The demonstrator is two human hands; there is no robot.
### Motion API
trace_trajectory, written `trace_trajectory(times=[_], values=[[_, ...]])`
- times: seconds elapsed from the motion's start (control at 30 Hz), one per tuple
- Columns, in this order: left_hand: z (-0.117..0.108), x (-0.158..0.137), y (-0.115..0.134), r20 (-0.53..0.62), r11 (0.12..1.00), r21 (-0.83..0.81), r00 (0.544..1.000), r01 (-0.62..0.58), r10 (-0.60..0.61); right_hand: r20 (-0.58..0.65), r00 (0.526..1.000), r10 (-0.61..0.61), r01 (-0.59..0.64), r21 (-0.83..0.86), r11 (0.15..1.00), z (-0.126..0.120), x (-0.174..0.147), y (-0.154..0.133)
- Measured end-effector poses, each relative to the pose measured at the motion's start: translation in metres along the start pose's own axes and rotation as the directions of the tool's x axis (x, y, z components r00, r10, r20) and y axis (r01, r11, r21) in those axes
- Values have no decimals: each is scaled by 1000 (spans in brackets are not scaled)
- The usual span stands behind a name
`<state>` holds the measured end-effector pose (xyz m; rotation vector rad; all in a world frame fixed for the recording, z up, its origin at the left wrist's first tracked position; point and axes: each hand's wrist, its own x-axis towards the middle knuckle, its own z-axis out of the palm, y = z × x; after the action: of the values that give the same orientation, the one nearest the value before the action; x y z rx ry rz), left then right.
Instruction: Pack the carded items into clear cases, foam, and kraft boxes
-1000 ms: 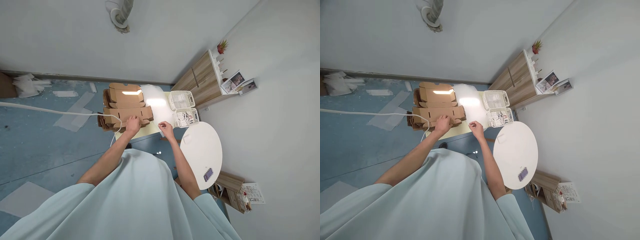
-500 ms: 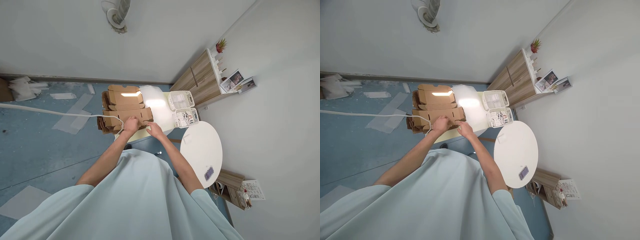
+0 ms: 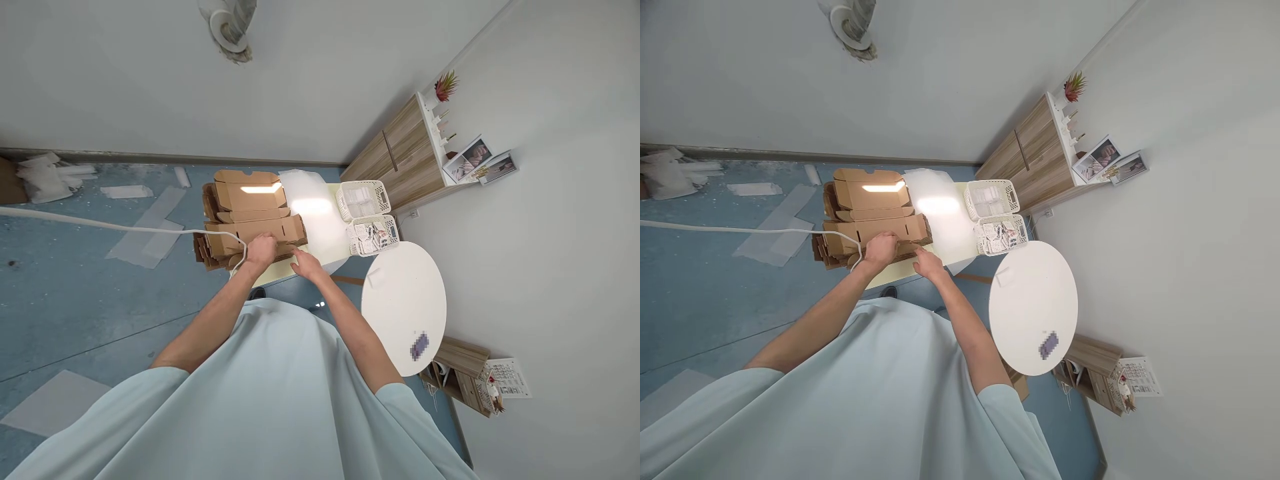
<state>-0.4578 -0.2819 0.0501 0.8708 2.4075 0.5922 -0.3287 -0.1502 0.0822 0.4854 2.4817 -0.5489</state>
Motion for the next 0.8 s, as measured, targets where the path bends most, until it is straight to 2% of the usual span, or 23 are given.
trace_trajectory(times=[0.2, 0.43, 0.67, 0.8], values=[[-9, -8, 6, -49, 994, -68, 995, -84, 81, 42, 997, 62, -65, 64, 996, -1, 5, 2], [-40, -21, 33, -198, 990, -116, 979, -80, 56, 55, 995, 80, -83, 64, 994, 2, 6, 0], [-77, -15, 56, -396, 937, -289, 915, -199, 72, 56, 997, 57, -62, 96, 993, -3, 2, -3], [-92, -11, 69, -504, 871, -331, 849, -362, 161, 30, 997, 72, -78, 256, 964, -12, -1, -5]])
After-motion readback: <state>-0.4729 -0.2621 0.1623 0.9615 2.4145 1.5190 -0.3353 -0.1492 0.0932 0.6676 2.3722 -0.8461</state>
